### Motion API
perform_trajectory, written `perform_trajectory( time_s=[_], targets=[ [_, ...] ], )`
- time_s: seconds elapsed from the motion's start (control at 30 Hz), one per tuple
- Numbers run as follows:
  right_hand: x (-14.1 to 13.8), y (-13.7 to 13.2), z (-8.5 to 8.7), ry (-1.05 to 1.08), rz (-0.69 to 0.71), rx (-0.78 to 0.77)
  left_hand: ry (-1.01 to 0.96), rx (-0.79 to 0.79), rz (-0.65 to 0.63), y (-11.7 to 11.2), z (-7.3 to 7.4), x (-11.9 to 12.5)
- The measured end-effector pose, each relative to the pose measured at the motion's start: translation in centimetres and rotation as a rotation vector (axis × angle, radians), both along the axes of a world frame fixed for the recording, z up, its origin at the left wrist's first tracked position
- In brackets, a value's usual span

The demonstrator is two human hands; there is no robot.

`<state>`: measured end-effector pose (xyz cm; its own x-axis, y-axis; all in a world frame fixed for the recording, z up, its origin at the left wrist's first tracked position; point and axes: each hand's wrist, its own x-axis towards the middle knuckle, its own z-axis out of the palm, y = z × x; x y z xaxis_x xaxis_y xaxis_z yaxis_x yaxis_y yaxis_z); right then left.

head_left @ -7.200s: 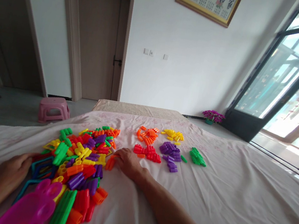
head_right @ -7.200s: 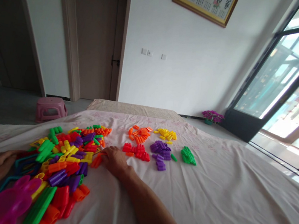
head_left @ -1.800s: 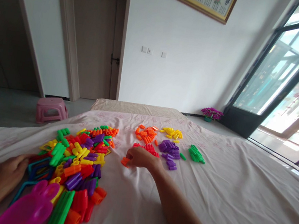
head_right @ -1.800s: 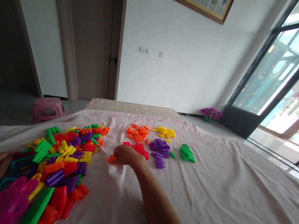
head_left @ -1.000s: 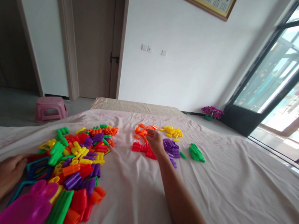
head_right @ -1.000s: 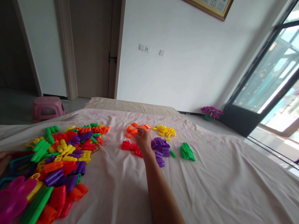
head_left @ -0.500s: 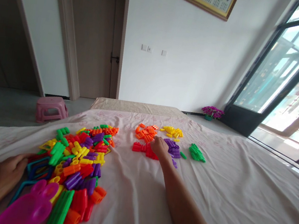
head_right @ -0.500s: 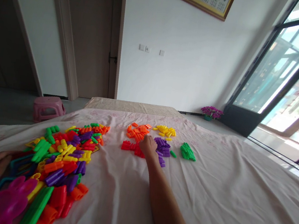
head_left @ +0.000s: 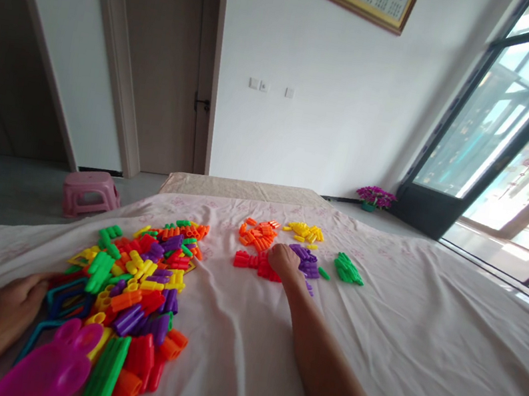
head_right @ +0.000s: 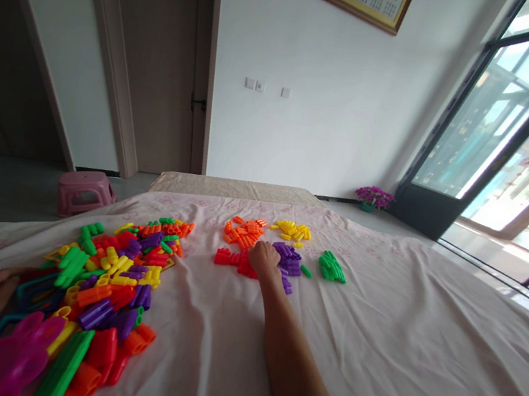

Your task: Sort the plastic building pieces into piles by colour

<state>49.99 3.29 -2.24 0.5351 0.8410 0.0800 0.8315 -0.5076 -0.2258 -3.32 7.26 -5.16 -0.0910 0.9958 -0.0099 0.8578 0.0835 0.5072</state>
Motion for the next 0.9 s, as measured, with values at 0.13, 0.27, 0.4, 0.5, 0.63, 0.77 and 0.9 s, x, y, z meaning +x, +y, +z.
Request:
perform_trajectory(
  time_s=[0.13, 0.27, 0.4, 0.5, 0.63, 0.77, 0.9],
  targets=[
    [0.1, 0.0, -0.2, 0.011, -0.005, 0.030, -0.011, 0.022, 0.000, 0.3, -0.3, -0.2],
    [0.0, -0.1, 0.2, 0.028, 0.021, 0.097, -0.028, 0.025, -0.007, 0.3, -0.4, -0.3],
    [-0.5, 0.2, 1.0, 0.038, 0.132, 0.233, -0.018, -0.008, -0.002, 0.0, -0.1, -0.2],
    [-1.1, 0.5, 1.3, 0.096, 0.262, 0.444, -0.015, -0.011, -0.006, 0.0, -0.1, -0.3],
    [-1.8, 0.4, 1.0, 0.227, 0.395, 0.443, -0.026, 0.010, -0.018, 0.1, -0.3, -0.3],
    [-2.2, 0.0, 0.5, 0.218, 0.407, 0.347, 0.003, 0.015, -0.022, 0.2, -0.2, -0.2],
    [-2.3, -0.2, 0.2, 0.178, 0.453, 0.245, -0.012, 0.025, -0.034, 0.1, -0.1, -0.1]
  ],
)
